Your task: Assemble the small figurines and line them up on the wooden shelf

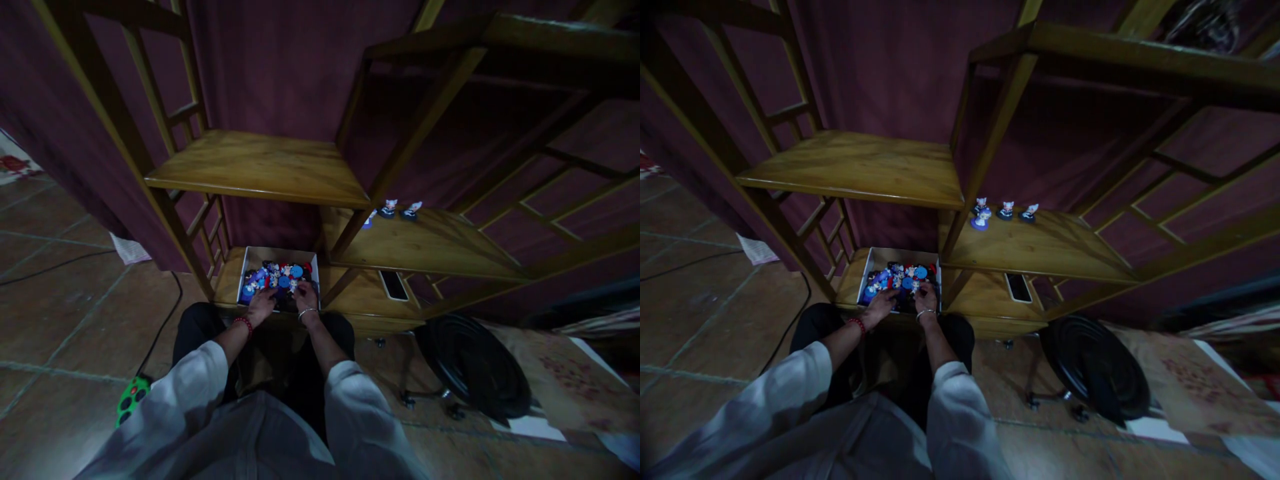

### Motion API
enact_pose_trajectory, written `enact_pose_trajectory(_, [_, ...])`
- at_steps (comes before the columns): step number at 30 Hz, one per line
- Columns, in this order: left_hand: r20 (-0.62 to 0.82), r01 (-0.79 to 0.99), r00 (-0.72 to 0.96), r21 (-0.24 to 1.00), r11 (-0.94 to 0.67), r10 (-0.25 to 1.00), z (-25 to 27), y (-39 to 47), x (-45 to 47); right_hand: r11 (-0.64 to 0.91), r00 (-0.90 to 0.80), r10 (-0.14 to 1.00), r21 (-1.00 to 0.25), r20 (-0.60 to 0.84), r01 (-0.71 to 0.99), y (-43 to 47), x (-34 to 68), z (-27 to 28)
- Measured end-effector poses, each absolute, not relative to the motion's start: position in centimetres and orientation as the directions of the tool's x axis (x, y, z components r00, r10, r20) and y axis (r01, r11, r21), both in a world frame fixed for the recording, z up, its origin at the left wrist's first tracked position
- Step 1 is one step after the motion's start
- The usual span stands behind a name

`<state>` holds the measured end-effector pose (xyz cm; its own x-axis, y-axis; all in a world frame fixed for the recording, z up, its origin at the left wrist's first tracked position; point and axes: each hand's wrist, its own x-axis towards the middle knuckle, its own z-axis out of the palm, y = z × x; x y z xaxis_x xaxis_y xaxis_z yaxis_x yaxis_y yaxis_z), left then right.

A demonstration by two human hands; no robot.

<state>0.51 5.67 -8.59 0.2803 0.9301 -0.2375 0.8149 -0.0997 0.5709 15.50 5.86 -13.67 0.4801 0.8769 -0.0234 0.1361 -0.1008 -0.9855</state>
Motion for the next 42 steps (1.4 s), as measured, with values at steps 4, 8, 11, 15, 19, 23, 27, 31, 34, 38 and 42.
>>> enact_pose_trajectory(4, [-0.247,0.823,0.264,0.563,-0.084,0.932,-8.6,5.7,0.6,-0.123,0.477,0.878,-0.980,-0.035,0.154,5.7,15.6,-13.8])
enact_pose_trajectory(8, [-0.246,0.811,0.267,0.580,-0.079,0.932,-8.7,5.6,0.5,-0.130,0.453,0.891,-0.972,-0.027,0.198,5.7,15.7,-13.7])
enact_pose_trajectory(11, [-0.247,0.801,0.266,0.595,-0.071,0.932,-8.7,5.5,0.4,-0.116,0.428,0.904,-0.971,-0.015,0.210,5.6,15.7,-13.7])
enact_pose_trajectory(15, [-0.264,0.802,0.258,0.595,-0.053,0.929,-8.3,5.4,0.3,-0.089,0.399,0.916,-0.989,-0.033,0.121,5.6,15.6,-13.5])
enact_pose_trajectory(19, [-0.283,0.808,0.273,0.587,-0.059,0.920,-7.8,5.2,0.3,-0.092,0.370,0.923,-0.995,-0.103,-0.047,5.5,15.5,-13.0])
enact_pose_trajectory(23, [-0.277,0.804,0.277,0.591,-0.064,0.920,-7.9,5.2,0.3,-0.110,0.367,0.918,-0.985,-0.150,-0.130,5.3,15.5,-12.3])
enact_pose_trajectory(27, [-0.274,0.804,0.278,0.591,-0.067,0.920,-8.2,5.3,0.2,-0.123,0.343,0.924,-0.981,-0.168,-0.151,5.1,15.5,-11.9])
enact_pose_trajectory(31, [-0.271,0.802,0.281,0.594,-0.070,0.921,-8.3,5.3,0.1,-0.136,0.308,0.934,-0.977,-0.182,-0.164,5.2,15.6,-11.7])
enact_pose_trajectory(34, [-0.273,0.802,0.278,0.594,-0.066,0.921,-8.3,5.3,0.1,-0.139,0.308,0.933,-0.976,-0.185,-0.167,5.4,15.5,-11.5])
enact_pose_trajectory(38, [-0.270,0.802,0.273,0.593,-0.064,0.923,-8.2,5.3,0.2,-0.147,0.306,0.938,-0.986,-0.164,-0.077,5.6,15.4,-11.2])
enact_pose_trajectory(42, [-0.269,0.799,0.267,0.598,-0.057,0.925,-8.1,5.1,0.3,-0.161,0.287,0.948,-0.985,-0.138,0.060,5.5,15.3,-11.4])
